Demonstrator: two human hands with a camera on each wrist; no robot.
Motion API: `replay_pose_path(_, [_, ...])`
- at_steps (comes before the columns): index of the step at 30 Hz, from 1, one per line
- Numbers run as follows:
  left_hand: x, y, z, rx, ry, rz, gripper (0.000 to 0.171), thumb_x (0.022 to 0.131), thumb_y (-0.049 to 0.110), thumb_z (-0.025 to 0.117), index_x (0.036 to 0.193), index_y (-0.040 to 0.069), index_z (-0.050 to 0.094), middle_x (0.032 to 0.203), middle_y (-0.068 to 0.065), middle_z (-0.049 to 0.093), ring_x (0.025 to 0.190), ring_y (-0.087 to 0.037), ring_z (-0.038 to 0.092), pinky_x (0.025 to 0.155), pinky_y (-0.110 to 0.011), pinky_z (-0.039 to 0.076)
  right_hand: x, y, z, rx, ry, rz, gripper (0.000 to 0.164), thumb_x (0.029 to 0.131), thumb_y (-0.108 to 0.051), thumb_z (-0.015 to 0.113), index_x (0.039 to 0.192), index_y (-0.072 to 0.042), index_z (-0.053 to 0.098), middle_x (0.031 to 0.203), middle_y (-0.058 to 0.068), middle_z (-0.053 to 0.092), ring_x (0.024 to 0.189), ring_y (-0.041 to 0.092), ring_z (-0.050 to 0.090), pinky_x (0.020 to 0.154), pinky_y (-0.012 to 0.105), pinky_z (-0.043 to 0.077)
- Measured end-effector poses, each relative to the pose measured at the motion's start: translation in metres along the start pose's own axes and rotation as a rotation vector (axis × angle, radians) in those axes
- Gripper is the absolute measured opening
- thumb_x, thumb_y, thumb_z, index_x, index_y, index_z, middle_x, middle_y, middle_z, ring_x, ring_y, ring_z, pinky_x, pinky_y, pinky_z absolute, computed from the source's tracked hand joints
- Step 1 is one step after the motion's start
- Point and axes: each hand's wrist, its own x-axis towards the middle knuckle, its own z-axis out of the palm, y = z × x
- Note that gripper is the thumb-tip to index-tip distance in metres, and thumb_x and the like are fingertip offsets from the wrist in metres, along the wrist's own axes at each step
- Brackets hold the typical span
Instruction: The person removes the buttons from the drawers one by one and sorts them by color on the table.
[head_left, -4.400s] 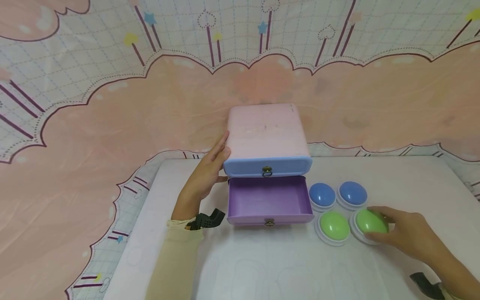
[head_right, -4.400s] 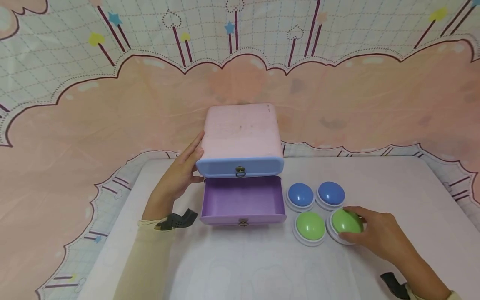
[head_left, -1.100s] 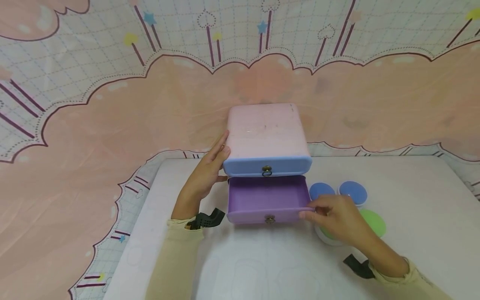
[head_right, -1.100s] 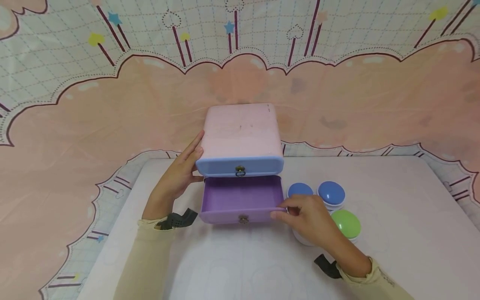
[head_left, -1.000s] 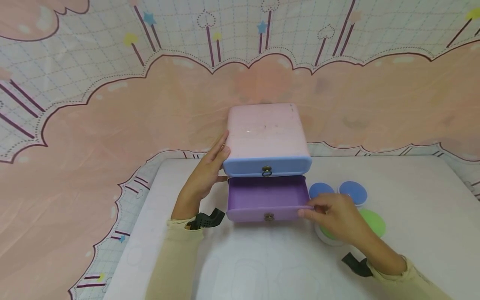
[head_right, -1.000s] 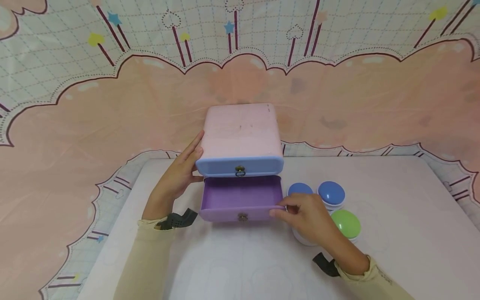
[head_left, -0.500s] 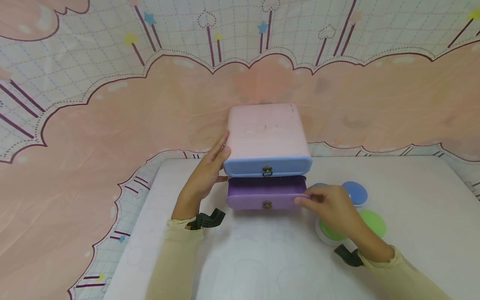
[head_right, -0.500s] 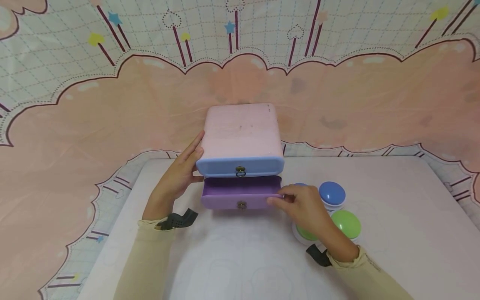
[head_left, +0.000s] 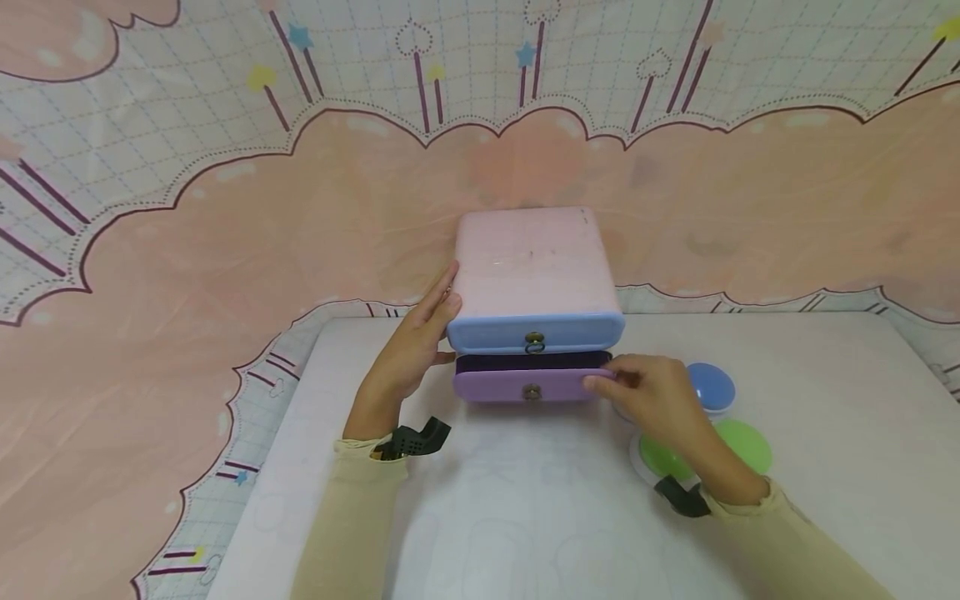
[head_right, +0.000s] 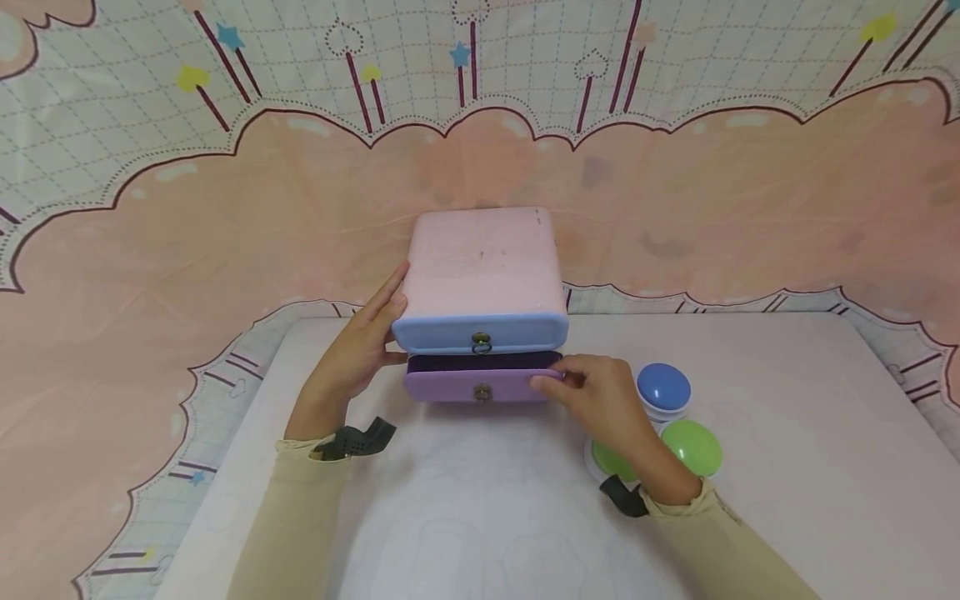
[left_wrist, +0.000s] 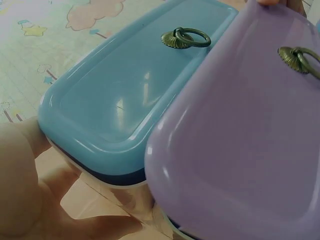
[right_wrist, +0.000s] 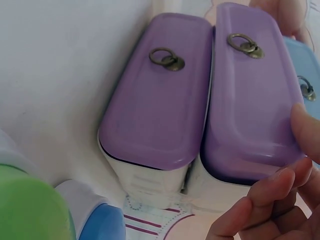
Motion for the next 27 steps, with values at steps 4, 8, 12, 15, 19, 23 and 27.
replay_pose_path(4, [0.001,-0.001,-0.001,-0.009,-0.006,0.000,0.053,0.105,0.052,0.048,0.152,0.062,0.025,0.172,0.009,0.008,0.143,-0.043,0.045,0.103,-0.071,0.043,0.004,0.001,0.001,-0.001,0.011,0.007,0.022,0.087,-0.034,0.082,0.090,-0.013,0.081,0.065,-0.001,0.059,0.064,0.017,0.051,0.053,0.024,0.041])
replay_pose_path(8, [0.001,-0.001,-0.001,-0.026,-0.014,0.003,0.053,0.106,0.051,0.047,0.153,0.061,0.025,0.172,0.006,0.008,0.141,-0.041,0.047,0.104,-0.071,0.043,0.007,0.003,0.003,0.003,0.020,0.003,0.023,0.087,-0.034,0.082,0.090,-0.012,0.081,0.066,-0.001,0.058,0.065,0.017,0.051,0.054,0.024,0.040])
replay_pose_path(12, [0.001,-0.001,-0.001,-0.033,-0.017,0.006,0.053,0.106,0.050,0.047,0.153,0.060,0.025,0.173,0.002,0.009,0.141,-0.041,0.047,0.104,-0.071,0.042,0.010,0.007,0.004,0.000,0.035,-0.008,0.024,0.087,-0.033,0.083,0.089,-0.010,0.080,0.065,0.000,0.057,0.065,0.017,0.050,0.053,0.024,0.039])
replay_pose_path(15, [0.000,0.000,-0.001,-0.034,-0.018,0.006,0.053,0.106,0.050,0.047,0.154,0.060,0.025,0.173,0.002,0.009,0.142,-0.041,0.046,0.104,-0.072,0.042,0.010,0.007,0.004,-0.002,0.041,0.000,0.025,0.086,-0.034,0.083,0.090,-0.009,0.080,0.066,0.000,0.057,0.066,0.018,0.050,0.054,0.024,0.039])
replay_pose_path(19, [0.000,0.000,-0.001,-0.032,-0.015,0.007,0.053,0.106,0.050,0.048,0.154,0.060,0.025,0.172,0.006,0.008,0.142,-0.042,0.046,0.103,-0.072,0.043,0.007,0.004,0.004,-0.004,0.081,0.023,0.027,0.086,-0.037,0.083,0.094,-0.012,0.080,0.069,0.001,0.058,0.068,0.019,0.051,0.055,0.024,0.040])
replay_pose_path(23, [0.000,0.000,-0.001,-0.027,-0.012,0.006,0.053,0.106,0.050,0.048,0.153,0.060,0.025,0.172,0.008,0.008,0.142,-0.041,0.046,0.103,-0.071,0.043,0.000,-0.004,0.004,0.000,0.192,-0.006,0.027,0.084,-0.036,0.085,0.098,-0.014,0.080,0.071,0.001,0.058,0.069,0.017,0.051,0.056,0.023,0.040])
replay_pose_path(27, [0.000,0.000,-0.001,-0.024,-0.014,0.006,0.053,0.106,0.050,0.047,0.153,0.061,0.025,0.172,0.009,0.008,0.143,-0.042,0.045,0.103,-0.071,0.043,-0.008,-0.015,0.006,0.042,0.290,-0.091,0.022,0.081,-0.025,0.088,0.096,-0.012,0.080,0.070,-0.001,0.061,0.066,0.013,0.052,0.054,0.018,0.040])
